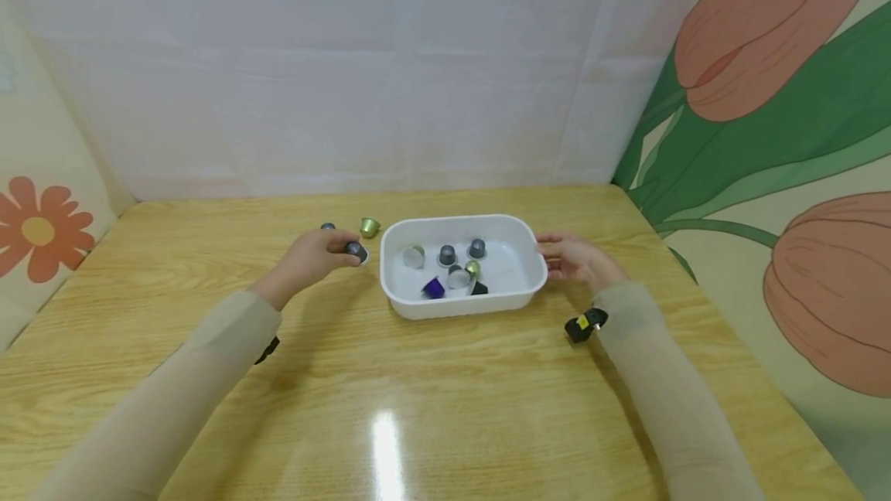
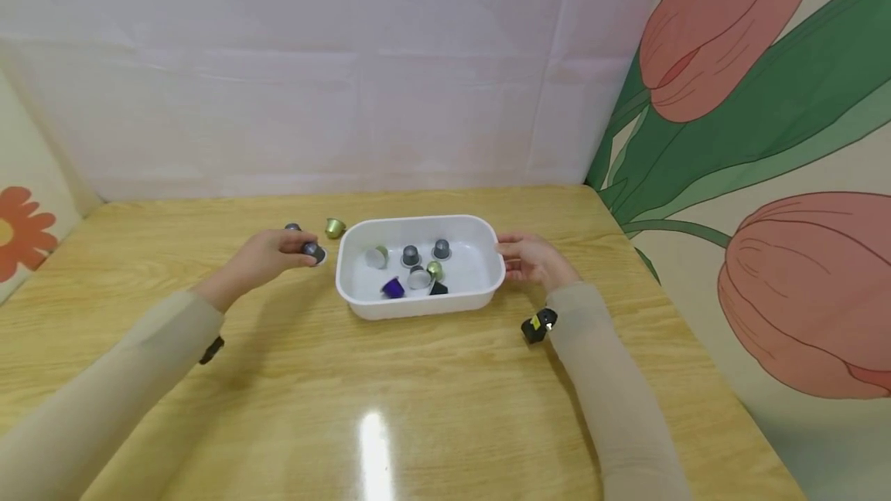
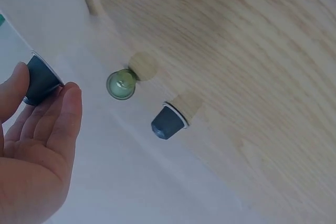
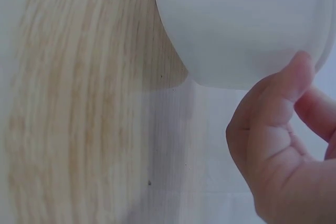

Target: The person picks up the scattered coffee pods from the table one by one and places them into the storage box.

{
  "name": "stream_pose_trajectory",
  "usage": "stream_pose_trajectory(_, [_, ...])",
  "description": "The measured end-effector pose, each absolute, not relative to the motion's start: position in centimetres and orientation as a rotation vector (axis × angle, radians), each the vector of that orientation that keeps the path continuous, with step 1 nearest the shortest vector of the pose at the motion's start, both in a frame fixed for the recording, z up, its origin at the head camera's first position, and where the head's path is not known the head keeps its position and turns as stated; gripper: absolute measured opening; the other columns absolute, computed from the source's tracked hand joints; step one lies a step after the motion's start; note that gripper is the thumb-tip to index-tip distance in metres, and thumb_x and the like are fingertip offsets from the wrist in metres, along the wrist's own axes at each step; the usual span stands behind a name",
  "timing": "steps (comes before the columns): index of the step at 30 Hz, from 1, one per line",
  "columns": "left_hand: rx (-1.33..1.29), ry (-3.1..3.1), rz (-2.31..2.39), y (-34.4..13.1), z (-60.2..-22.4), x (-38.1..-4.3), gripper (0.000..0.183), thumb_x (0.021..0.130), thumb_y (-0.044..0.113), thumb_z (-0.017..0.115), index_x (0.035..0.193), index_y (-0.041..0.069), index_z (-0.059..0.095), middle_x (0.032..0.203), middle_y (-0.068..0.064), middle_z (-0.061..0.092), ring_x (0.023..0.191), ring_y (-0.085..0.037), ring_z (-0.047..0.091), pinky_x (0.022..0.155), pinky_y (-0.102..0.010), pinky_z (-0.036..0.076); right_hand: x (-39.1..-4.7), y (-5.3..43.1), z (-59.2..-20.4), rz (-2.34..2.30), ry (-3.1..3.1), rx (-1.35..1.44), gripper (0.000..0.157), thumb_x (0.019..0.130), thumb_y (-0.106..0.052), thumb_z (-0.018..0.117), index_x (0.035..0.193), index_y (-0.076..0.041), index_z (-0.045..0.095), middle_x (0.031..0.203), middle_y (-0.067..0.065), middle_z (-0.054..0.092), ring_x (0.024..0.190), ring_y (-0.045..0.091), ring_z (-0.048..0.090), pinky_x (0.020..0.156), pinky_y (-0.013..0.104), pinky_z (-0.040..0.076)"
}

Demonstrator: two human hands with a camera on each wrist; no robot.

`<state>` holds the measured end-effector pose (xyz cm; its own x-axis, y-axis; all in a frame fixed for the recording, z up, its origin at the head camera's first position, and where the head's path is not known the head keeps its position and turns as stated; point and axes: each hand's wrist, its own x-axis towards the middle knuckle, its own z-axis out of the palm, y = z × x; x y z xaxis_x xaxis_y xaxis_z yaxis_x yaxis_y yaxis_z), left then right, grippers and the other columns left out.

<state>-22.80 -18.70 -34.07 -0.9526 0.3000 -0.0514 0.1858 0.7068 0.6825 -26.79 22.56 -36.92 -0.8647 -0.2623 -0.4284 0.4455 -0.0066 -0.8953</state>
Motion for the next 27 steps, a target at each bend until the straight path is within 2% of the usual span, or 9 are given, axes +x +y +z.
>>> stream_pose_trajectory(6, [0.380,2.745,1.073,-18.1,-33.4,-22.2,0.052,0.096,0.021,0.064,0.136,-0.008,0.049,0.128,-0.025,0.058,0.123,-0.041,0.052,0.099,-0.055,0.044,-27.0,22.8,-37.4,-1.889,1.842,0.171,0.043,0.101,-0.007,0.050,0.141,0.003,0.038,0.085,0.001,0.060,0.072,0.011,0.059,0.060,0.020,0.054])
stream_pose_trajectory(12, [0.414,2.734,1.090,-17.7,-33.0,-21.9,0.052,0.096,0.020,0.063,0.136,-0.009,0.048,0.128,-0.026,0.058,0.123,-0.041,0.052,0.100,-0.055,0.043,-27.6,23.7,-38.5,-1.906,1.803,0.052,0.039,0.095,-0.012,0.062,0.131,0.000,0.050,0.087,0.003,0.060,0.075,0.013,0.060,0.064,0.021,0.055])
stream_pose_trajectory(18, [0.423,2.726,1.110,-17.2,-32.7,-21.7,0.051,0.096,0.017,0.064,0.136,-0.009,0.048,0.127,-0.026,0.059,0.122,-0.040,0.053,0.101,-0.054,0.043,-26.9,22.8,-37.5,-1.890,1.838,0.163,0.043,0.100,-0.007,0.050,0.141,0.002,0.038,0.085,0.001,0.060,0.073,0.011,0.059,0.060,0.020,0.054])
stream_pose_trajectory(27, [0.457,2.697,1.131,-16.3,-32.8,-21.9,0.049,0.096,0.016,0.063,0.137,-0.008,0.049,0.129,-0.023,0.058,0.124,-0.039,0.052,0.102,-0.054,0.042,-27.0,22.6,-37.3,-1.911,1.806,0.208,0.036,0.101,-0.005,0.047,0.137,0.001,0.040,0.083,0.002,0.060,0.069,0.012,0.059,0.057,0.020,0.053])
